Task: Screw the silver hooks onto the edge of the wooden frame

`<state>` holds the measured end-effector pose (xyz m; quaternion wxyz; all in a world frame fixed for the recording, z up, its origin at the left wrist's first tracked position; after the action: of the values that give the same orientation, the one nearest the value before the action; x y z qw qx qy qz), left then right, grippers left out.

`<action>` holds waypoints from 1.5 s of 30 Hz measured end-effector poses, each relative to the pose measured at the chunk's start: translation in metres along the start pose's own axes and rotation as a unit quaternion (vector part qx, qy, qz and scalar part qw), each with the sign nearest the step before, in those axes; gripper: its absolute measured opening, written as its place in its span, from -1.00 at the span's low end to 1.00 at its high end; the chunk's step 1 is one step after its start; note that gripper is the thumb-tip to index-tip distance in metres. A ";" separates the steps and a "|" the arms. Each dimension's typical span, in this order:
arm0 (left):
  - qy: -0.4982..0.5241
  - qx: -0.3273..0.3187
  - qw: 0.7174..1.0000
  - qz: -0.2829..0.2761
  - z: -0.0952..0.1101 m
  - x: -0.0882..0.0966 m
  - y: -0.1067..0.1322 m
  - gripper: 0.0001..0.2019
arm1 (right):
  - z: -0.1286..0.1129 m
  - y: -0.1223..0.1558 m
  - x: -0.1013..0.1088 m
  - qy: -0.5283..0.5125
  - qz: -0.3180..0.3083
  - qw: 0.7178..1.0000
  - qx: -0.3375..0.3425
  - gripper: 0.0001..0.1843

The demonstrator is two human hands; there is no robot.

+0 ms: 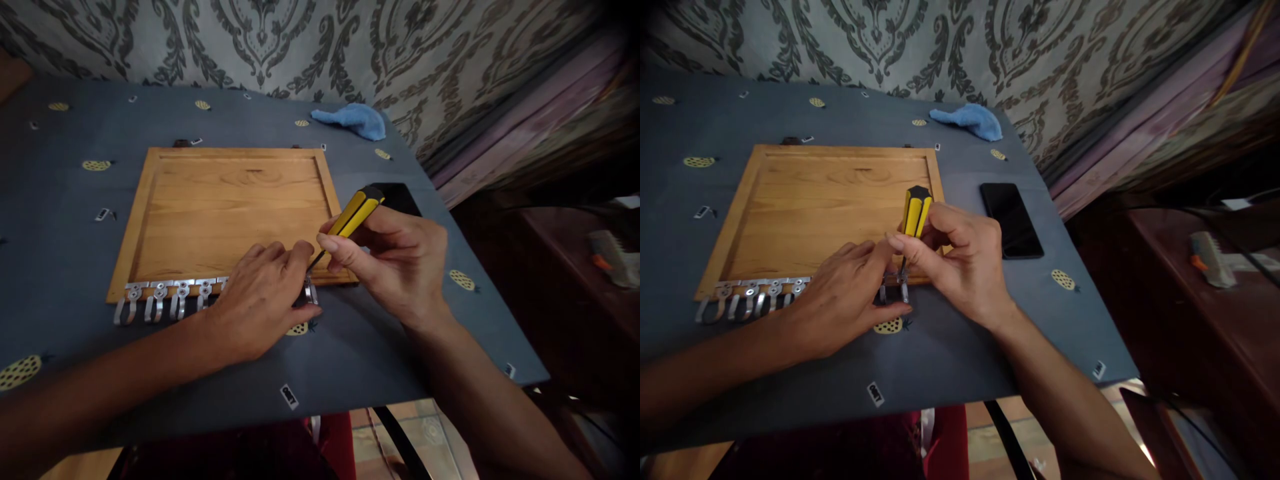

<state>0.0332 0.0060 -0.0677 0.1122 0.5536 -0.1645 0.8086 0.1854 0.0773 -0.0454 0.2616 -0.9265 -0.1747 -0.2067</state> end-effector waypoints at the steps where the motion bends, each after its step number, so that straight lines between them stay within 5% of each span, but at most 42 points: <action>1: -0.003 0.000 1.000 0.001 0.000 0.000 0.000 -0.51 | 0.000 0.000 0.000 -0.005 0.000 1.000 -0.010 -0.68; 10: -0.011 -0.011 1.000 0.014 -0.001 -0.001 0.001 -0.46 | -0.005 -0.001 0.005 -0.031 -0.014 0.999 -0.018 -0.70; 17: 0.002 -0.009 1.000 0.004 0.000 0.000 -0.001 -0.49 | -0.006 -0.002 0.013 -0.074 0.081 0.994 0.029 -0.85; 36: 0.011 -0.008 1.000 -0.005 -0.001 0.000 0.000 -0.48 | 0.002 0.001 0.004 -0.053 -0.012 0.998 0.016 -0.77; 45: 0.004 -0.010 1.000 0.005 -0.001 -0.002 0.001 -0.48 | 0.005 -0.001 0.002 -0.026 -0.028 0.997 0.068 -0.80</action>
<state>0.0324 0.0056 -0.0704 0.1145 0.5485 -0.1753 0.8095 0.1880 0.0817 -0.0481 0.3130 -0.9066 -0.2210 -0.1770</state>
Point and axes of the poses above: each hand's wrist, its own y-axis away from the middle knuckle, its own x-axis out of the back of the hand, z = x × y, the point moved 1 cm from there along -y, towards the middle knuckle, and after that the axes turned 3 degrees about -x, right-handed, at the moved point
